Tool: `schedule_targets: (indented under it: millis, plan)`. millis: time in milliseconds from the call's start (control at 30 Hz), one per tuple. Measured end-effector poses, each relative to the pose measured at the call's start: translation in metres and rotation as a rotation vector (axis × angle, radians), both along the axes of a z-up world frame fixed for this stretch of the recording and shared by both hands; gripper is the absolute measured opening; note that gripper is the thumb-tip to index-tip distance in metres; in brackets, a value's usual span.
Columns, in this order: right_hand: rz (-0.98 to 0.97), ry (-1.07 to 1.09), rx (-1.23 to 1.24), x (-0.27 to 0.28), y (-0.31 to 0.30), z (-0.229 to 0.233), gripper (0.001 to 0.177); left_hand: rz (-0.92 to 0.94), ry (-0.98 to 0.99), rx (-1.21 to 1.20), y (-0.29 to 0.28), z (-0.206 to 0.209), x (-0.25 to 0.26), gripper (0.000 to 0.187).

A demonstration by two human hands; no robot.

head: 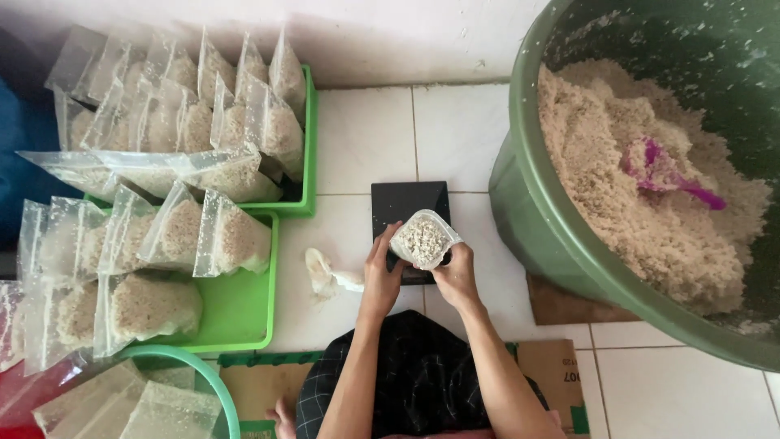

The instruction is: Filling plastic bags with grain from a large tub using a scoop, weighing each bag on a digital scale, and placing them in a tray.

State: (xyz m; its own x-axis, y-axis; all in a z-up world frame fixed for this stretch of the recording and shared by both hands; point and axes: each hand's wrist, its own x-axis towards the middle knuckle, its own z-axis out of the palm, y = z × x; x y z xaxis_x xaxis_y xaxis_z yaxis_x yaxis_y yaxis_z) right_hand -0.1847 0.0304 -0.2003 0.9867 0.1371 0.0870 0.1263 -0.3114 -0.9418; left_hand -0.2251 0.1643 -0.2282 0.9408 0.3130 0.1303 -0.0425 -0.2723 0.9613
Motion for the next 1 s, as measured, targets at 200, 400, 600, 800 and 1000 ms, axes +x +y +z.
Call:
schedule_targets:
  millis: [200, 400, 600, 800, 1000]
  plan:
    - [0.063, 0.034, 0.023, 0.005, -0.007, -0.025, 0.054, -0.023, 0.045, -0.025, 0.002, 0.005, -0.002, 0.067]
    - [0.029, 0.187, 0.267, -0.001, 0.014, -0.013, 0.055, -0.006, 0.032, 0.002, 0.0, 0.007, -0.004, 0.069]
    - [-0.182, 0.093, 0.332, -0.004, 0.011, -0.033, 0.073, 0.312, -0.146, -0.452, -0.023, -0.017, 0.003, 0.064]
    - [-0.174, -0.006, 0.467, -0.005, 0.012, -0.038, 0.082, 0.2, -0.018, -0.677, -0.021, -0.019, 0.0, 0.038]
    - [-0.122, 0.039, 0.436, -0.005, 0.009, -0.036, 0.083, 0.164, -0.015, -0.752, -0.019, -0.023, -0.001, 0.041]
